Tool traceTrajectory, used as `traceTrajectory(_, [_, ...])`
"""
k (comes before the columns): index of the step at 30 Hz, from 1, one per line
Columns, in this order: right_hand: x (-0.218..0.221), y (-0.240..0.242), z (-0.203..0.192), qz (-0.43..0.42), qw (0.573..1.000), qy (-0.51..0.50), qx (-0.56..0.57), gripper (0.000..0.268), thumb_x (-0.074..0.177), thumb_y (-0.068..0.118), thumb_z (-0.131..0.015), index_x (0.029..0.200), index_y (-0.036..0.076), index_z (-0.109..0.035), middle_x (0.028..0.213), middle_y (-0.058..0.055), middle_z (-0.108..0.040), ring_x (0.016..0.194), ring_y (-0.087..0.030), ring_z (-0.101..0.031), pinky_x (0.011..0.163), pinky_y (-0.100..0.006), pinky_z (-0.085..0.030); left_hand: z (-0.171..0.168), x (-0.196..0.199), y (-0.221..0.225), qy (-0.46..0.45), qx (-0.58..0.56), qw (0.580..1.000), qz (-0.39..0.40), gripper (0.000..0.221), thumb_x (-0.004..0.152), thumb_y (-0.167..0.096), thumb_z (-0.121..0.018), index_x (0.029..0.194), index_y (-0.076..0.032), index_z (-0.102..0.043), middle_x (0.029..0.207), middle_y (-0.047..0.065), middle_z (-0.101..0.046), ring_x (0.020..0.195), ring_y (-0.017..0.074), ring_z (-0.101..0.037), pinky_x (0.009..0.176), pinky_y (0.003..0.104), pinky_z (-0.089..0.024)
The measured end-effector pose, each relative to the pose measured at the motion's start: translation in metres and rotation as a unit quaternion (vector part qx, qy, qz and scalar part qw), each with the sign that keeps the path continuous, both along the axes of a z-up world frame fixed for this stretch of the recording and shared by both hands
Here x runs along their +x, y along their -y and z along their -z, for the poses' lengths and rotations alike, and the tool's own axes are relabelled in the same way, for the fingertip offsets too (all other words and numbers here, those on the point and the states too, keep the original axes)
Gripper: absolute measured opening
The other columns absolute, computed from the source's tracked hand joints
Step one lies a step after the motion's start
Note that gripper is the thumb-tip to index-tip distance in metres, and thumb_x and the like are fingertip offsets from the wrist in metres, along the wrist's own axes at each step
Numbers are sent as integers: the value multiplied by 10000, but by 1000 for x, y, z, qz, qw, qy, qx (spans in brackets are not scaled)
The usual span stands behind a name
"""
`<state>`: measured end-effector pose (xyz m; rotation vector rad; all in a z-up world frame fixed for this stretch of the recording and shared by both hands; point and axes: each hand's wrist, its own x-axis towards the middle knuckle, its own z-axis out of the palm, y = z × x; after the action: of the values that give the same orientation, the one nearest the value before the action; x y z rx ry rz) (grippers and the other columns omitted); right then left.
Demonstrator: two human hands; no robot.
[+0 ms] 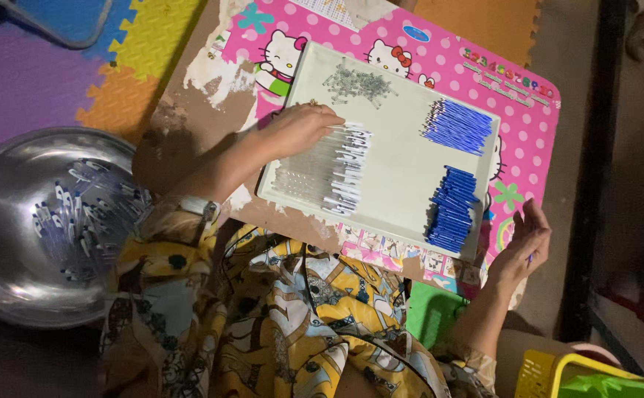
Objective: The person assembles ballpoint pens by hand, inserting blue ink cartridges into white pen barrels and placing the finished pens into a metal bowl.
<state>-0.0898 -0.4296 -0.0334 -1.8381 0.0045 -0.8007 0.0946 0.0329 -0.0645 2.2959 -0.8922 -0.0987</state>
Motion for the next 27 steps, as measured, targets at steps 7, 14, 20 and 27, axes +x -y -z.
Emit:
traceTrajectory(7, [-2, 4, 12, 22, 999, -23, 25, 672, 1160, 558, -372, 1423, -29, -566, 1438, -248, -621, 1344, -312, -618, 1131, -403, -514, 13, 9, 9, 39, -61, 997, 2, 347, 1003, -8, -570, 1283, -68, -765, 1287, 141, -761, 1162, 350, -702, 972, 480, -537])
traceTrajectory(14, [20, 41, 42, 159, 952, -77, 251, 704, 997, 515, -264, 1294, 65, -718, 1295, -134, -764, 1183, -212, -754, 965, -295, -626, -16, -1, 8, 38, -53, 998, -24, 347, 1030, -64, -564, 1325, -72, -747, 1267, 155, -763, 1045, 377, -756, 879, 514, -574])
traceTrajectory(20, [6, 41, 36, 216, 939, 38, 264, 722, 868, 725, -380, 919, 116, -764, 851, -86, -778, 758, -198, -725, 741, -294, -578, 193, 69, -128, 270, -201, 867, -368, 158, 994, -40, -621, 887, -53, -736, 755, 47, -691, 650, 200, -641, 648, 299, -507])
traceTrajectory(27, [8, 32, 25, 213, 931, 17, 298, 693, 812, 714, -370, 808, 133, -748, 770, -59, -739, 779, -199, -695, 775, -313, -565, 185, -199, -339, 181, -281, 600, -727, 701, 1196, -669, -252, 1722, -280, -1, 968, 128, -754, 545, 127, -286, 508, 320, -309])
